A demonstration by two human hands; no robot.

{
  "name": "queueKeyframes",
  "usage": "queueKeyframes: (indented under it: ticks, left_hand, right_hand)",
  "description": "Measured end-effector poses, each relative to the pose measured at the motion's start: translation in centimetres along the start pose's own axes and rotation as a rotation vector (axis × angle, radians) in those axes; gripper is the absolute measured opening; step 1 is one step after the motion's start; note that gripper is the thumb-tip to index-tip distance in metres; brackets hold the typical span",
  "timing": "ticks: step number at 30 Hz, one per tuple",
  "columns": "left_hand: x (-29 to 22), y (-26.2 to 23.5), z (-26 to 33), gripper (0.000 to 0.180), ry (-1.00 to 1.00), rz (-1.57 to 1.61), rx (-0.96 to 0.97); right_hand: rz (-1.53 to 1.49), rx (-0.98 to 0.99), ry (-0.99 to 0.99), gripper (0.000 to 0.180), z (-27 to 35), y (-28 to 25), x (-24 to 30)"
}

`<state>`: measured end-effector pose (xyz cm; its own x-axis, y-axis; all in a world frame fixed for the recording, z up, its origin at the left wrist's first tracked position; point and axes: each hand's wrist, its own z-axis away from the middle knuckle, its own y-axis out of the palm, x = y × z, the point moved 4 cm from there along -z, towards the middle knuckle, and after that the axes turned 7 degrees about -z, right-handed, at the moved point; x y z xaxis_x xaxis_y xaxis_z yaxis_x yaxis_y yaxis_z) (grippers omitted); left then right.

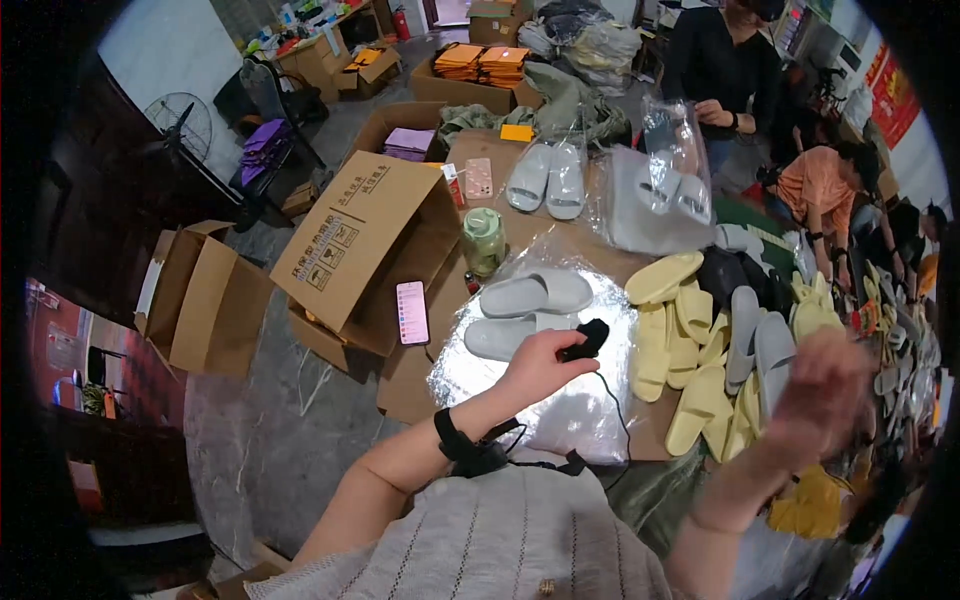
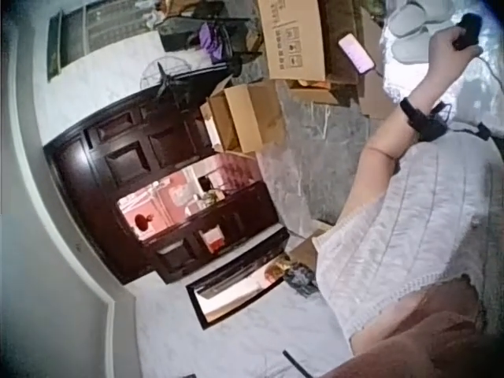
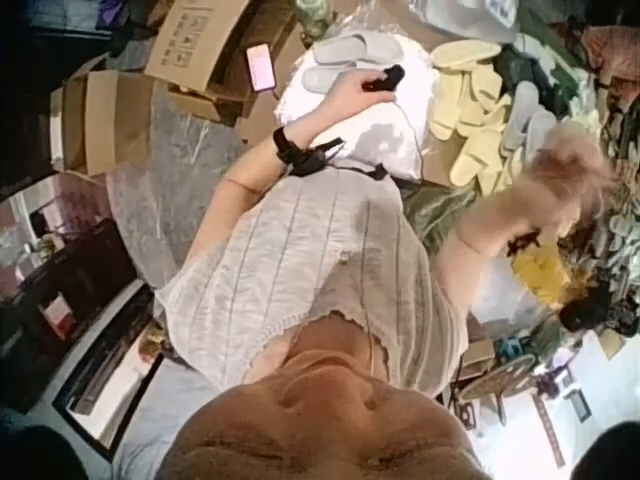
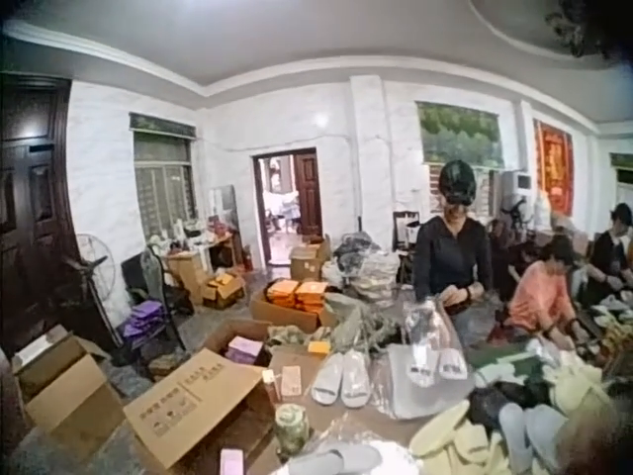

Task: Packing pairs of slippers into plastic bags at a manufacturing facility.

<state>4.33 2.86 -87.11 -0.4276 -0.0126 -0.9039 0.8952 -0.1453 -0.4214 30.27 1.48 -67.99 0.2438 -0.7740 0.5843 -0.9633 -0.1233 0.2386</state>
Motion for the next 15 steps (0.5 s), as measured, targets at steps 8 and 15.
queueKeyframes:
  ticks: [8, 15]
  left_hand:
    - [-1.1, -1.6, 2.2, 0.031, 0.132, 0.042, -0.104]
    - [-3.0, -0.7, 2.8, 0.026, 0.459, -0.382, -0.233]
  right_hand:
    - [0.198, 0.332, 1.172, 0.027, 18.3, 5.4, -11.3]
    - [0.412, 0.367, 0.920, 0.019, 20.0, 6.6, -13.3]
